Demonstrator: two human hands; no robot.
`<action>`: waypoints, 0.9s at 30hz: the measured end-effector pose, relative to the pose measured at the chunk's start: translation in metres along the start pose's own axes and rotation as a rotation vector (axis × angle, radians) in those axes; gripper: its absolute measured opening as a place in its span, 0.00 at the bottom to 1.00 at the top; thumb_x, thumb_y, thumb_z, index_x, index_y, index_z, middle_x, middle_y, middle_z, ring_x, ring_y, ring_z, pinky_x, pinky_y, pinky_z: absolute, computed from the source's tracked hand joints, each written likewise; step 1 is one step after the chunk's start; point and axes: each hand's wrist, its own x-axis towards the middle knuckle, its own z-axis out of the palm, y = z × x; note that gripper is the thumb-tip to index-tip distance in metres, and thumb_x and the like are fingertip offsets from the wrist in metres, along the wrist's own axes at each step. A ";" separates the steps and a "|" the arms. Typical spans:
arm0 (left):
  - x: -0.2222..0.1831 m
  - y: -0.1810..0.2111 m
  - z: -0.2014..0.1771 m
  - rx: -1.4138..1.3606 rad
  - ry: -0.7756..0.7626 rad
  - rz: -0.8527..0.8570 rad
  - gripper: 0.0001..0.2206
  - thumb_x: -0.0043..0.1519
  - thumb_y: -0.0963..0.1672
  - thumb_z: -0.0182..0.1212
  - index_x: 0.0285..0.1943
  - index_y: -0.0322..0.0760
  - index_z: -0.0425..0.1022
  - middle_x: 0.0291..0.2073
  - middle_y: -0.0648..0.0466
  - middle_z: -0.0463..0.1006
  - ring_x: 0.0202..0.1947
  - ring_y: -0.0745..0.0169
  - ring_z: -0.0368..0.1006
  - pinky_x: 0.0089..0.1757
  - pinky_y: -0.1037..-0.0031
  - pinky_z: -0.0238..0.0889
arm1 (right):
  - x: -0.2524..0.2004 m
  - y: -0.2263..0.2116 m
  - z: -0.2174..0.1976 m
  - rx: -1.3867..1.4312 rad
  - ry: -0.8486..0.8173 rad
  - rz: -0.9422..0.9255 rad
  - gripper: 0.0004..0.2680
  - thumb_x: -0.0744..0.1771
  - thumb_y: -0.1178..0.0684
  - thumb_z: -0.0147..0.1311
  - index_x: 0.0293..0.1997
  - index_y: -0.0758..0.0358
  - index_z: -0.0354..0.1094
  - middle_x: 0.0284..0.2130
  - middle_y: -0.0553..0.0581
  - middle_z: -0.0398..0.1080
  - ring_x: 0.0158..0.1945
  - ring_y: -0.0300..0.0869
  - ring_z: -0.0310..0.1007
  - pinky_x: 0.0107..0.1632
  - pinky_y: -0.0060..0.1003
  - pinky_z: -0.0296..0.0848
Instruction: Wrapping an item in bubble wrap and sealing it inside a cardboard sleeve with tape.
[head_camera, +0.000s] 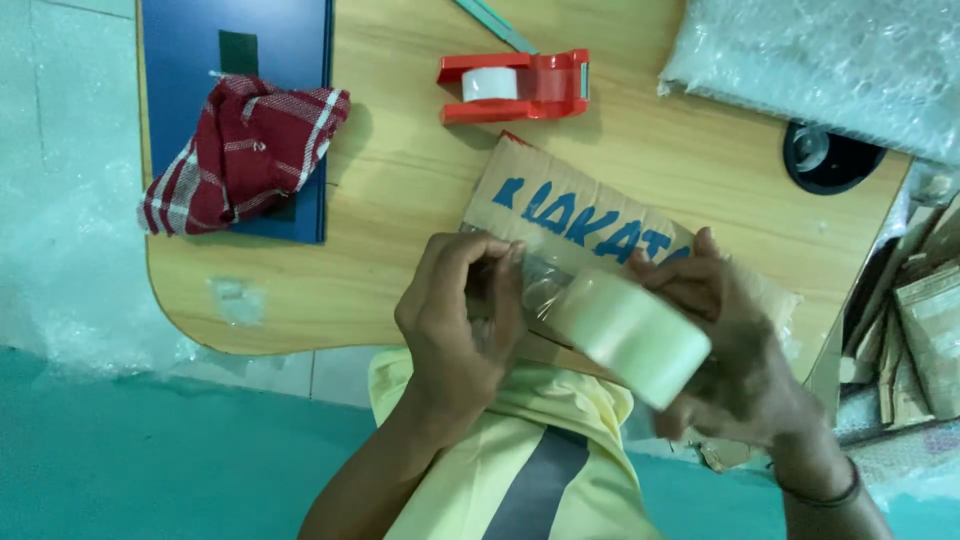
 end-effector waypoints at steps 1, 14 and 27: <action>0.003 0.001 -0.001 0.028 0.016 -0.004 0.08 0.59 0.33 0.64 0.43 0.27 0.72 0.35 0.49 0.75 0.28 0.62 0.68 0.32 0.74 0.64 | 0.003 -0.004 -0.003 0.051 0.010 0.062 0.40 0.53 0.32 0.63 0.61 0.76 0.50 0.60 0.75 0.67 0.65 0.56 0.71 0.74 0.54 0.66; 0.010 -0.015 -0.006 -0.041 0.058 -0.097 0.04 0.60 0.35 0.65 0.39 0.28 0.74 0.26 0.54 0.74 0.21 0.70 0.60 0.25 0.78 0.55 | 0.025 -0.037 -0.014 -0.283 -0.131 0.145 0.26 0.43 0.38 0.82 0.16 0.65 0.64 0.45 0.61 0.66 0.55 0.52 0.69 0.50 0.49 0.76; 0.013 -0.029 -0.007 0.019 0.155 -0.136 0.03 0.61 0.37 0.66 0.37 0.28 0.75 0.25 0.54 0.73 0.21 0.70 0.60 0.26 0.78 0.57 | 0.042 -0.057 -0.010 -0.306 -0.171 0.198 0.40 0.44 0.41 0.79 0.59 0.68 0.70 0.64 0.64 0.69 0.61 0.55 0.74 0.69 0.56 0.63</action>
